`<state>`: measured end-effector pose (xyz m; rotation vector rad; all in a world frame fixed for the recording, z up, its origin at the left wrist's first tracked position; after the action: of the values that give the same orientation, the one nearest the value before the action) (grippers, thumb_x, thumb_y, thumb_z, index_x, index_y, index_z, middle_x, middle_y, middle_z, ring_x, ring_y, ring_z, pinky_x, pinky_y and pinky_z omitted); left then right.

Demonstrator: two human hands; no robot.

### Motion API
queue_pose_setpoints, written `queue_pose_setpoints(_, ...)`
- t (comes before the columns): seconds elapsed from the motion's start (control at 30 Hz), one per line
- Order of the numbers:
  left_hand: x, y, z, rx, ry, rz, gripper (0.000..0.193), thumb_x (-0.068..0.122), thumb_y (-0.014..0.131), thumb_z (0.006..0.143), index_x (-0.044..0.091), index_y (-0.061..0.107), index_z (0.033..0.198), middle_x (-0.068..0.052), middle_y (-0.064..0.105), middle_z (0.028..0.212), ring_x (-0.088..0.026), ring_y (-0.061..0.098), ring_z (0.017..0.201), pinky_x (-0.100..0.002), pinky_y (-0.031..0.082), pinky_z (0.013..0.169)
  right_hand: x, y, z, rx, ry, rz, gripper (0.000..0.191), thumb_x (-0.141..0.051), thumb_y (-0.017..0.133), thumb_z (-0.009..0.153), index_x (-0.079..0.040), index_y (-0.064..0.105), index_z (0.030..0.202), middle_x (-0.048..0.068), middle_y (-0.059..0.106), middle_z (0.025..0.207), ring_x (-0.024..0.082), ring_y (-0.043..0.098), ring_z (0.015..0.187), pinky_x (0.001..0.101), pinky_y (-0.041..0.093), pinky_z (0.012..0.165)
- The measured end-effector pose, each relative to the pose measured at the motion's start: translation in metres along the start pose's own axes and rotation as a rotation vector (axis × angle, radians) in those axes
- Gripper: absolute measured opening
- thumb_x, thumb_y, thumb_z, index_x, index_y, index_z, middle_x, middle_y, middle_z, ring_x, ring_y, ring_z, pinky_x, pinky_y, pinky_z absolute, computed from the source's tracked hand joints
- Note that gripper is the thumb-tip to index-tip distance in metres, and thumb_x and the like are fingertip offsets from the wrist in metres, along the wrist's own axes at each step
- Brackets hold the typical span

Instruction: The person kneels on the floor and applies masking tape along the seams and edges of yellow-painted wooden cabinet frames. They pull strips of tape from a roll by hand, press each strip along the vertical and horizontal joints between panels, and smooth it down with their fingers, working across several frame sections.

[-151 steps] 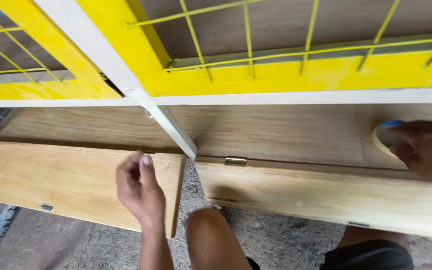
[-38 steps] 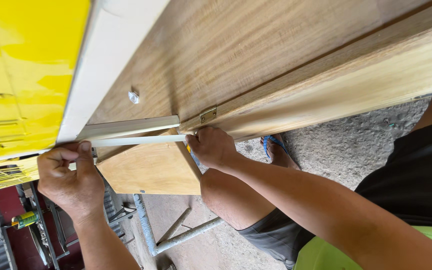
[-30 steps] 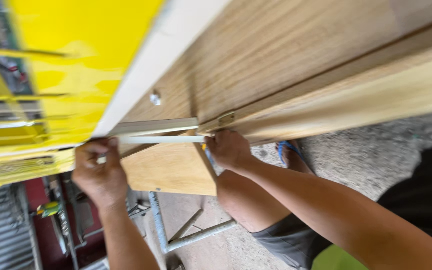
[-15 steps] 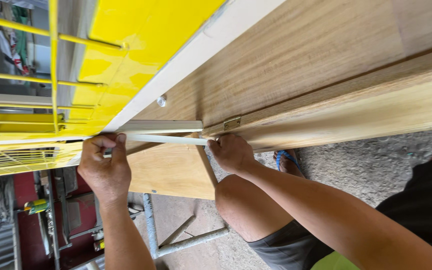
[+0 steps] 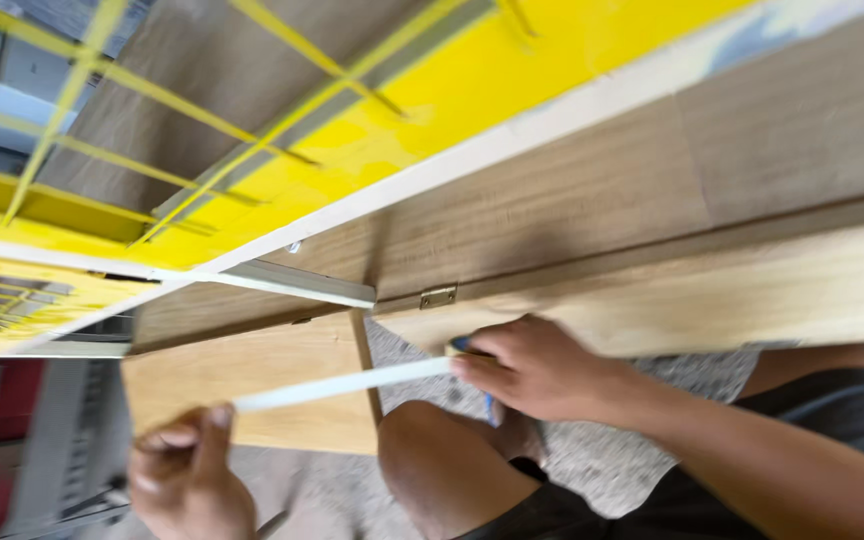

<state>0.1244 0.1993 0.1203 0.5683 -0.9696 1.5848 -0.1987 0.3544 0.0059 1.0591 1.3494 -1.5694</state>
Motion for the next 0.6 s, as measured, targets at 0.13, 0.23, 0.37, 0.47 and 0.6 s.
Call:
queue_pose_setpoints(0.13, -0.057, 0.059, -0.083, 0.123, -0.072, -0.367, 0.028, -0.012, 0.073, 0.091, 0.005, 0.052, 0.101, -0.014, 0.07, 0.093, -0.017, 0.07, 0.089, -0.033, 0.061, 0.092, -0.059, -0.099, -0.041, -0.112, -0.093, -0.527, 0.027, -0.032, 0.059, 0.095, -0.008, 0.068, 0.084, 0.017, 0.066, 0.06, 0.035, 0.066, 0.06, 0.0511, 0.051, 0.069)
queue_pose_setpoints(0.23, -0.066, 0.125, -0.132, 0.238, -0.353, -0.297, 0.039, -0.005, 0.076, 0.082, 0.003, 0.051, 0.111, -0.018, 0.067, 0.097, -0.021, 0.069, 0.088, -0.035, 0.06, 0.084, -0.105, -0.126, -0.056, -0.204, -0.071, -0.753, 0.026, -0.027, 0.057, 0.097, -0.009, 0.067, 0.08, 0.013, 0.067, 0.064, 0.033, 0.067, 0.063, 0.0509, 0.049, 0.084)
queue_pose_setpoints(0.37, 0.01, 0.158, -0.143, 0.205, -0.167, 0.022, 0.065, 0.004, 0.082, 0.071, -0.003, 0.052, 0.129, -0.023, 0.062, 0.112, -0.026, 0.067, 0.097, -0.036, 0.057, 0.084, -0.15, -0.111, -0.062, -0.343, 0.003, -0.944, 0.032, -0.021, 0.052, 0.103, -0.009, 0.066, 0.077, 0.011, 0.068, 0.065, 0.029, 0.068, 0.065, 0.0485, 0.048, 0.094)
queue_pose_setpoints(0.47, 0.046, 0.145, -0.128, 0.187, -0.13, 0.076, 0.069, 0.009, 0.081, 0.073, -0.008, 0.057, 0.136, -0.026, 0.061, 0.111, -0.028, 0.063, 0.096, -0.037, 0.055, 0.08, -0.165, -0.105, -0.056, -0.412, 0.111, -1.145, 0.034, -0.022, 0.05, 0.103, -0.009, 0.065, 0.075, 0.011, 0.067, 0.066, 0.029, 0.068, 0.069, 0.0466, 0.047, 0.101)
queue_pose_setpoints(0.6, 0.025, 0.116, -0.1, 0.37, -0.464, -0.672, 0.044, 0.004, 0.067, 0.089, -0.005, 0.059, 0.132, -0.012, 0.064, 0.098, -0.018, 0.064, 0.089, -0.031, 0.055, 0.079, -0.194, -0.117, -0.058, -0.263, -0.004, -1.075, 0.032, -0.025, 0.058, 0.098, -0.01, 0.066, 0.071, 0.009, 0.067, 0.063, 0.03, 0.068, 0.069, 0.0481, 0.05, 0.086)
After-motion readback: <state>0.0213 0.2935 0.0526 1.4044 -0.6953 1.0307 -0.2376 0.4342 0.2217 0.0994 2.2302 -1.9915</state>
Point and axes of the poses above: each hand's wrist, its own z-axis towards the middle knuckle, its own y-axis out of the palm, x = y × z, the point moved 6 cm from there along z, towards the middle knuckle
